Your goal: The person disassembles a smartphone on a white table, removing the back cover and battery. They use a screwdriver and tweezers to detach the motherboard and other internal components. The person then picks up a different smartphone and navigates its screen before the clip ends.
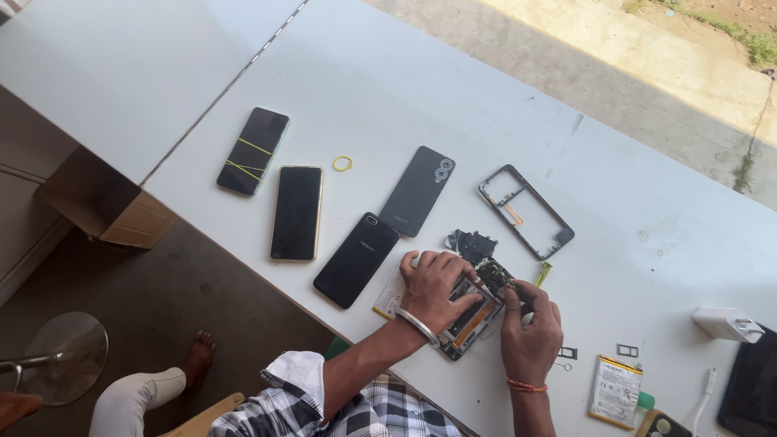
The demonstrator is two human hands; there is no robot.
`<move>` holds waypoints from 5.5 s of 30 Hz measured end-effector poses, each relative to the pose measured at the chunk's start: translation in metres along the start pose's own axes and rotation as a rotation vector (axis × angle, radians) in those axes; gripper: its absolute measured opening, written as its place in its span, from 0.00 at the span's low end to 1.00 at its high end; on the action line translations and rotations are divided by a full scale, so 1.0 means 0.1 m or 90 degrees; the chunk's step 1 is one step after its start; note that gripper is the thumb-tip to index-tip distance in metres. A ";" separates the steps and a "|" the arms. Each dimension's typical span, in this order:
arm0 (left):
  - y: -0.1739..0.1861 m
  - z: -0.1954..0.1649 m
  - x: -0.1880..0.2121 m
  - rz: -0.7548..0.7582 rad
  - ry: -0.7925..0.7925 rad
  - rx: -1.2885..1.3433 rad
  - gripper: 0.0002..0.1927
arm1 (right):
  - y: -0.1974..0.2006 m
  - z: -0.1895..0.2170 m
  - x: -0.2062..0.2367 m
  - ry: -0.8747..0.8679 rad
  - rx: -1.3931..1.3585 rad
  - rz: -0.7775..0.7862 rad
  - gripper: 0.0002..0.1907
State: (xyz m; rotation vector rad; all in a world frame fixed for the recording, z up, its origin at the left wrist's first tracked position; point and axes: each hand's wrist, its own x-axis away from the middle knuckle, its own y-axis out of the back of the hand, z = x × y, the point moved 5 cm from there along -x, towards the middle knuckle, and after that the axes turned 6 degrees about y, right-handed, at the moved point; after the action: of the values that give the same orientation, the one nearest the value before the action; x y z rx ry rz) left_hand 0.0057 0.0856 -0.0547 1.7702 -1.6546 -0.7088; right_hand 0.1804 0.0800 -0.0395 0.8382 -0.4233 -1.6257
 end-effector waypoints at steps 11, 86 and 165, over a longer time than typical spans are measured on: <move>0.08 -0.08 0.05 0.019 -0.154 -0.088 0.17 | -0.03 -0.21 0.07 -0.196 -0.157 -0.074 0.10; 0.62 0.38 0.16 0.212 0.406 0.720 0.28 | -0.58 0.91 0.37 -0.589 -1.104 0.377 0.51; 1.03 0.80 0.44 0.087 0.350 0.934 0.47 | -0.01 -0.05 0.27 0.090 0.148 -0.011 0.17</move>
State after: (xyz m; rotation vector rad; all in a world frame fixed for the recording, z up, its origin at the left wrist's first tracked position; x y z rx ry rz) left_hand -0.1184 0.0328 -0.0314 2.2811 -1.9023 1.3267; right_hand 0.1821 0.0556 -0.0512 1.1264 -0.5130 -1.5406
